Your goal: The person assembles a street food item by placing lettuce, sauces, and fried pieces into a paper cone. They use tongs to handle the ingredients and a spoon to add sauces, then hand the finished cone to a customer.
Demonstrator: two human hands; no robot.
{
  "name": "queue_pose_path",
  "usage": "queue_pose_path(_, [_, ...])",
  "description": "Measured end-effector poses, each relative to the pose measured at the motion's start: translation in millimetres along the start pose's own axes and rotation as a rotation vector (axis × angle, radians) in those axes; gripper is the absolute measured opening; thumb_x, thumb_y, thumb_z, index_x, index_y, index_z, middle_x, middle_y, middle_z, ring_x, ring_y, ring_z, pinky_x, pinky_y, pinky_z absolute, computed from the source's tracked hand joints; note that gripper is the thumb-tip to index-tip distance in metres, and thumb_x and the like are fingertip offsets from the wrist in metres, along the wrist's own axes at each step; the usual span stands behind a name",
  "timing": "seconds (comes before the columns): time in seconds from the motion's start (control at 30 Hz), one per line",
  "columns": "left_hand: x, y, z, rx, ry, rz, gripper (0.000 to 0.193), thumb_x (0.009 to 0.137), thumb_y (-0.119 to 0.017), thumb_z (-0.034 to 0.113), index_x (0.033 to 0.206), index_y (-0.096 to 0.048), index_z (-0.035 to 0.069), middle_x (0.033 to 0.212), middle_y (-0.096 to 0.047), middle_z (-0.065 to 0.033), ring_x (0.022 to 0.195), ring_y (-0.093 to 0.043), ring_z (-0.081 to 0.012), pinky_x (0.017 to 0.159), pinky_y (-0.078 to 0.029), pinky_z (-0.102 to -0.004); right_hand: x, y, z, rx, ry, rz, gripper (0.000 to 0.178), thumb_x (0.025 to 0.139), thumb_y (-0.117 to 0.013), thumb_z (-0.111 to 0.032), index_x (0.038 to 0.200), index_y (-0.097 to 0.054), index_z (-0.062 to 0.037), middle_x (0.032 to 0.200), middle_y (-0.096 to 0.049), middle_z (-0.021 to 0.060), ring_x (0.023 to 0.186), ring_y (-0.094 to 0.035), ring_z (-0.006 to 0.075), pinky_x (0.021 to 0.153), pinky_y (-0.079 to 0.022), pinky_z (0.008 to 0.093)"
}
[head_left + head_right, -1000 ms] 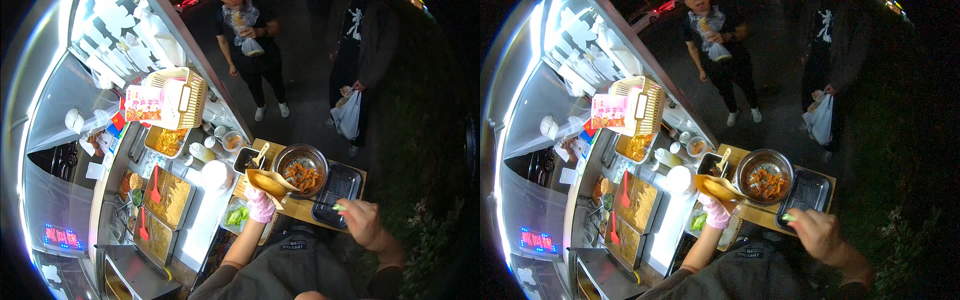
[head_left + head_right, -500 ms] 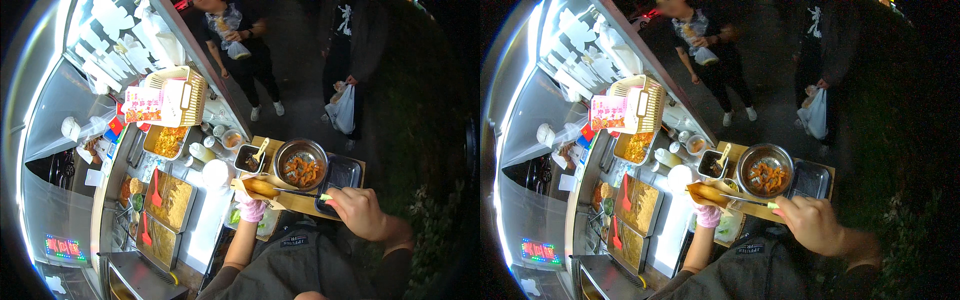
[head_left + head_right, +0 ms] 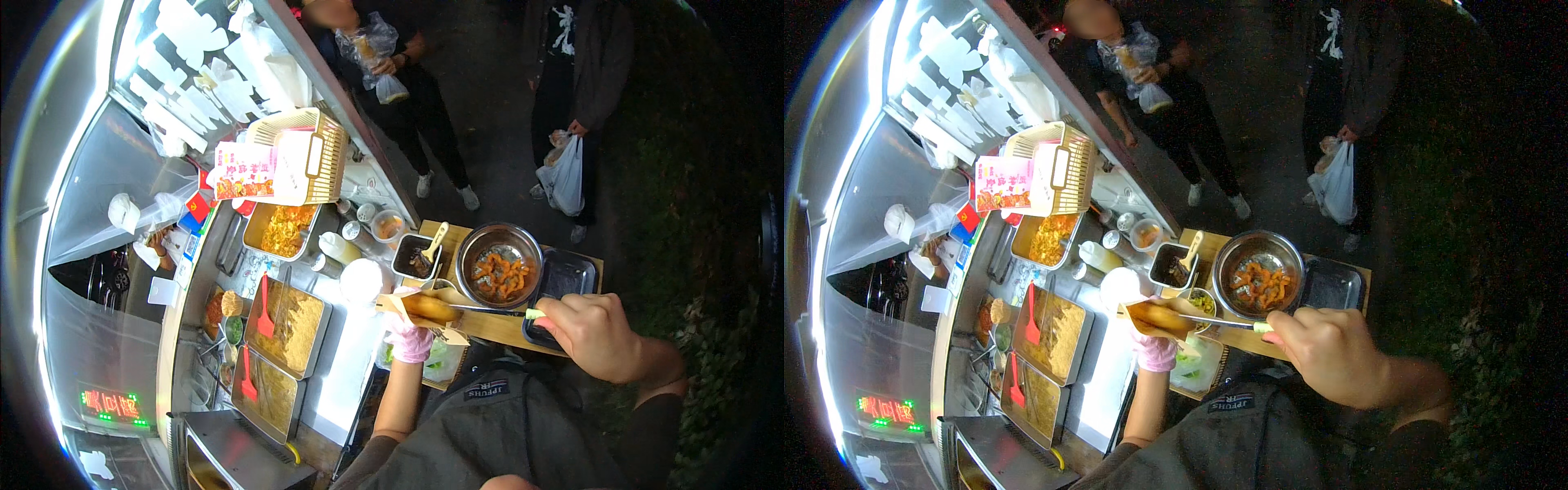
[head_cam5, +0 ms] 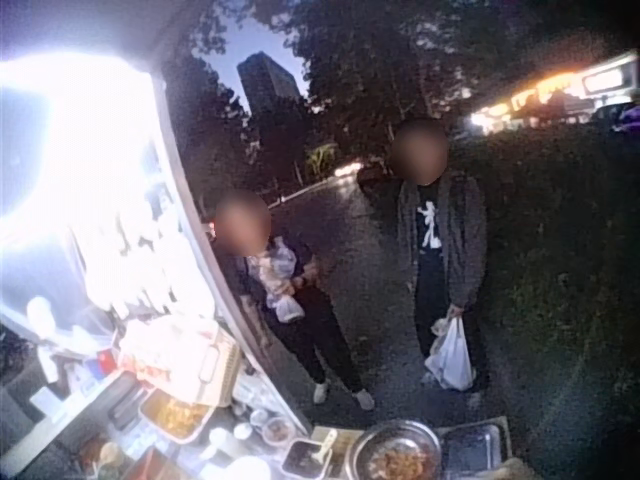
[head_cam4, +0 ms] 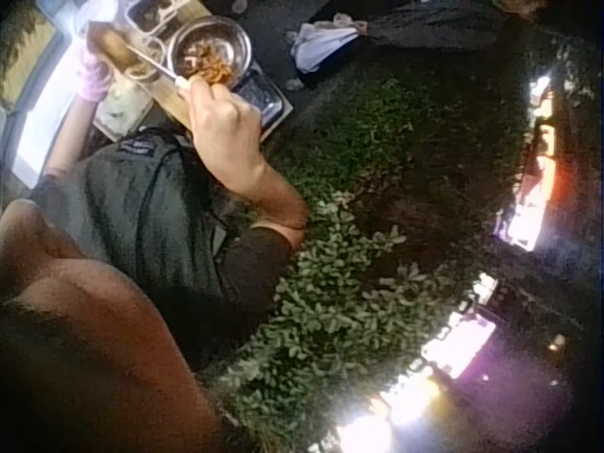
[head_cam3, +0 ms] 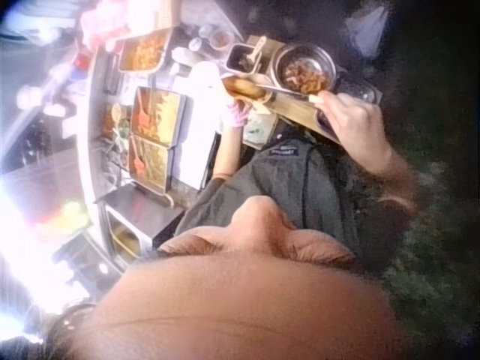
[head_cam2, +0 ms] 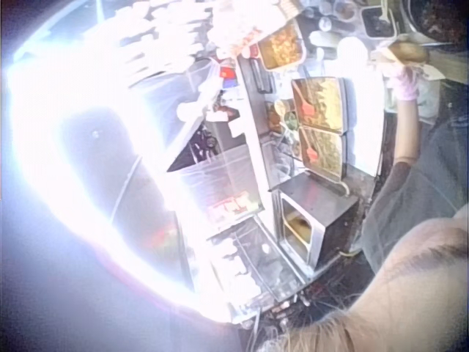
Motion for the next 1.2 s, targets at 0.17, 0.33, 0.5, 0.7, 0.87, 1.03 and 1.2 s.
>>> queue_pose_path(0.17, [-2, -32, 30, -0.050, 0.037, -0.274, 0.052, 0.078, -0.081, 0.034, 0.107, -0.057, -0.001, 0.100, -0.067, -0.0144, 0.094, -0.066, -0.0240, 0.086, -0.054, -0.0349, 2, -6, 5, -0.039, 0.019, -0.110, 0.019, 0.092, -0.064, -0.024, 0.086, -0.063, -0.0062, 0.064, -0.061, 0.0069, 0.057, -0.065, 0.0222, 0.050, -0.051, 0.0343])
queue_pose_path(0.33, [-2, -42, 27, -0.073, 0.095, -0.282, 0.067, 0.061, -0.092, 0.034, 0.106, -0.058, -0.002, 0.096, -0.068, -0.0136, 0.086, -0.067, -0.0226, 0.078, -0.055, -0.0331, 8, -40, 6, -0.043, 0.018, -0.170, 0.023, 0.094, -0.061, -0.025, 0.084, -0.063, -0.0041, 0.065, -0.063, 0.0076, 0.057, -0.066, 0.0221, 0.049, -0.052, 0.0333])
queue_pose_path(0.5, [15, -3, 5, 0.004, 0.009, -0.167, 0.079, 0.076, -0.080, 0.052, 0.128, -0.046, 0.003, 0.115, -0.060, -0.0164, 0.098, -0.064, -0.0255, 0.084, -0.056, -0.0415, 10, -41, 4, 0.015, -0.025, -0.065, 0.022, 0.093, -0.062, -0.023, 0.083, -0.063, -0.0038, 0.066, -0.064, 0.0091, 0.058, -0.067, 0.0217, 0.050, -0.053, 0.0328])
queue_pose_path(0.7, [3, 3, -38, -0.449, 0.226, -0.068, 0.056, 0.098, -0.057, 0.036, 0.145, -0.032, 0.018, 0.134, -0.051, -0.0122, 0.119, -0.055, -0.0255, 0.105, -0.044, -0.0452, 8, -97, -2, 0.111, -0.152, 0.028, 0.020, 0.092, -0.065, -0.021, 0.085, -0.059, -0.0040, 0.066, -0.063, 0.0111, 0.061, -0.067, 0.0257, 0.052, -0.052, 0.0362])
queue_pose_path(0.87, [-3, -31, -19, -0.110, 0.113, 0.031, 0.059, 0.097, -0.059, 0.037, 0.145, -0.033, 0.015, 0.134, -0.051, -0.0085, 0.118, -0.056, -0.0238, 0.100, -0.048, -0.0392, 4, -121, -7, 0.222, -0.280, 0.027, 0.020, 0.092, -0.066, -0.022, 0.085, -0.059, -0.0045, 0.069, -0.064, 0.0140, 0.063, -0.067, 0.0309, 0.053, -0.052, 0.0393])
queue_pose_path(1.03, [-15, -39, -32, 0.608, -0.045, -0.022, 0.076, 0.082, -0.072, 0.009, 0.146, -0.030, 0.007, 0.131, -0.050, -0.0120, 0.120, -0.053, -0.0236, 0.103, -0.046, -0.0393, -11, -167, -4, 0.381, -0.374, 0.136, 0.017, 0.094, -0.063, -0.016, 0.086, -0.058, -0.0022, 0.073, -0.065, 0.0189, 0.064, -0.067, 0.0302, 0.054, -0.051, 0.0407])
queue_pose_path(1.2, [-7, -39, -23, 0.944, -0.132, -0.041, 0.082, 0.072, -0.084, 0.014, 0.140, -0.039, 0.006, 0.124, -0.052, -0.0144, 0.111, -0.056, -0.0247, 0.092, -0.050, -0.0379, -19, -145, 7, 0.349, -0.408, 0.066, 0.014, 0.092, -0.063, -0.016, 0.096, -0.066, -0.0020, 0.076, -0.066, 0.0172, 0.066, -0.066, 0.0309, 0.058, -0.052, 0.0418])
Point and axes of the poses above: each hand's wrist, its own x-axis towards the middle knuckle, its own y-axis out of the back of the hand, z = x × y, the point moved 1 cm from there along x, towards the middle knuckle
